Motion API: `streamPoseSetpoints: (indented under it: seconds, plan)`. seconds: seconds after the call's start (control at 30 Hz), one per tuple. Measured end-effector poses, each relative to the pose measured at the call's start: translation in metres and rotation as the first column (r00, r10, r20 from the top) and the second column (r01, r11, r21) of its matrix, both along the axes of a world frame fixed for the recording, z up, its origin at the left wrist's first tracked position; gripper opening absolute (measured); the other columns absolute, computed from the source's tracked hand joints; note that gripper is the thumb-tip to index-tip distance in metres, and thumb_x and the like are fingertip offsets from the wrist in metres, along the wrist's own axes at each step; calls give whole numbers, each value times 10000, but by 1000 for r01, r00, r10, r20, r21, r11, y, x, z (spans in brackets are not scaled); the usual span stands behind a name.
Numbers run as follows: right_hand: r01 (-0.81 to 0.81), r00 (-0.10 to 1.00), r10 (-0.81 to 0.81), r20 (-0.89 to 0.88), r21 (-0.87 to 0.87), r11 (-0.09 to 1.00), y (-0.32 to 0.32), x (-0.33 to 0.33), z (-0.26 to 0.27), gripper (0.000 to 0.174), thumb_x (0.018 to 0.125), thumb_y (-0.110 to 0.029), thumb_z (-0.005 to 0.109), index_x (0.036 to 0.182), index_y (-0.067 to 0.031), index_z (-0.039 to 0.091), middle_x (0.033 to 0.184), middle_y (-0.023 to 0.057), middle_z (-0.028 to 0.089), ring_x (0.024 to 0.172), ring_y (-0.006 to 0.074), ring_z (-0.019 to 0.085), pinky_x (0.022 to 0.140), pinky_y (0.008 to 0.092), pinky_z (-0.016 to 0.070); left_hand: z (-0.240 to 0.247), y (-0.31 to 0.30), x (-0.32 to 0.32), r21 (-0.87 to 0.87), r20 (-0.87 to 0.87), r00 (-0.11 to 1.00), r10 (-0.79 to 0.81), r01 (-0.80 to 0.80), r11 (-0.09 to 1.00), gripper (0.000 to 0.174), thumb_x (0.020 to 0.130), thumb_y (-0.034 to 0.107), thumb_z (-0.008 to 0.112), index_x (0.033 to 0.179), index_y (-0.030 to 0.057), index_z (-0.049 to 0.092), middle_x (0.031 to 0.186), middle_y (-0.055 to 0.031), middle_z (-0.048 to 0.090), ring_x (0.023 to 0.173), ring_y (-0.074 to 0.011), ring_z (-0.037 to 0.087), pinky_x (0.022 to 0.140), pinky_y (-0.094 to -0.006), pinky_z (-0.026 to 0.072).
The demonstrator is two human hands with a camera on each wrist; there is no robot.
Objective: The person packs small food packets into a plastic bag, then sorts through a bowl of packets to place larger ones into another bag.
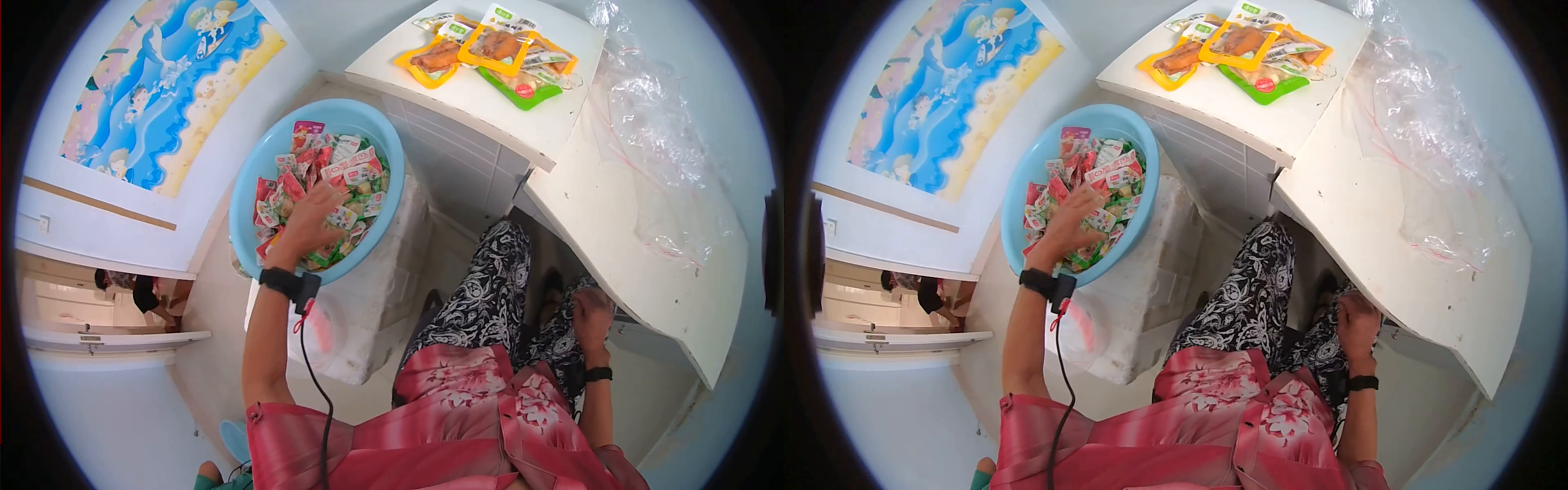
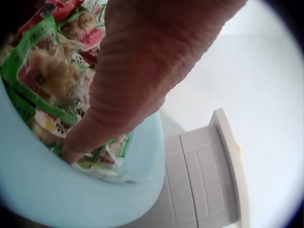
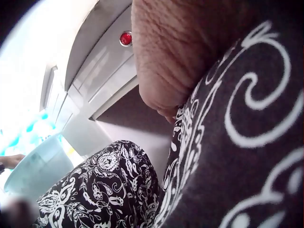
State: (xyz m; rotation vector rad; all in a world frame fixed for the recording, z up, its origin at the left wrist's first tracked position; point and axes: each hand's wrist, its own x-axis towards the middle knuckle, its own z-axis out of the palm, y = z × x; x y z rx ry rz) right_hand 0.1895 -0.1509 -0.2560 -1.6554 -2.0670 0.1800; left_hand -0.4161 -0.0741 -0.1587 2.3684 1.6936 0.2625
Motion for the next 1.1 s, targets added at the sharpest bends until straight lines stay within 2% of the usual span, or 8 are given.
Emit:
streamPoseSetpoints:
  seconds: [0.13,0.33,0.43,0.57,0.77,0.8,1.0,1.1]
  plan:
    - [-7,999,7,41,19,1000,-3,1,2,107,810,-37,694,898,-81,733,960,89,726,1010,312,666,948,460,480,-14,16,23,-190,-123,983,-134,109,976,853,665,170,829,1470,144,547,1522,-112,517,1490,-356,365,1205,-494,368]
    - [17,998,-17,64,8,1000,-7,2,2,95,813,-45,696,894,-81,730,972,74,726,1045,299,653,974,453,461,-16,21,35,-161,-229,969,90,-129,979,671,674,166,805,1315,109,612,1266,-127,577,1257,-369,545,1004,-520,502]
    - [2,997,-2,73,-4,1000,-8,1,3,102,814,-42,699,901,-82,734,975,78,727,1042,300,655,975,452,459,-30,20,24,-35,-165,985,48,-54,998,537,675,119,776,1190,94,624,1173,-120,574,1164,-372,574,919,-504,526]
    - [-4,997,3,82,6,1000,-7,2,2,106,815,-38,703,907,-80,735,976,85,728,1033,308,658,974,455,462,-29,21,2,113,-137,971,195,-180,977,429,679,49,736,1091,75,617,1135,-152,603,1121,-400,591,916,-488,525]
    - [-2,995,1,97,9,1000,-4,3,-2,109,816,-39,704,911,-81,737,976,90,731,1033,307,669,970,460,470,-48,26,-72,136,151,882,447,-466,874,557,697,60,762,1226,-29,613,1196,-226,675,1134,-402,649,979,-468,507]
    - [1,996,-2,94,6,1000,-3,2,-1,111,816,-39,704,912,-81,738,976,90,732,1034,307,671,969,460,472,-24,26,-62,35,177,859,480,-493,869,605,704,88,790,1266,-55,615,1185,-252,698,1127,-395,675,957,-449,525]
    - [-5,994,8,110,-24,1000,-1,0,2,102,825,-44,706,912,-83,743,992,100,740,1036,313,678,975,459,471,13,31,-67,-37,309,751,583,-603,797,505,698,53,805,1177,-39,676,1031,-176,761,930,-307,738,856,-409,563]
    - [1,996,1,93,-20,1000,0,0,1,101,830,-46,706,915,-84,745,993,107,743,1029,318,684,976,462,472,9,41,-100,-26,502,684,530,-601,799,428,725,11,789,1141,-32,696,1025,-127,768,888,-237,737,834,-381,572]
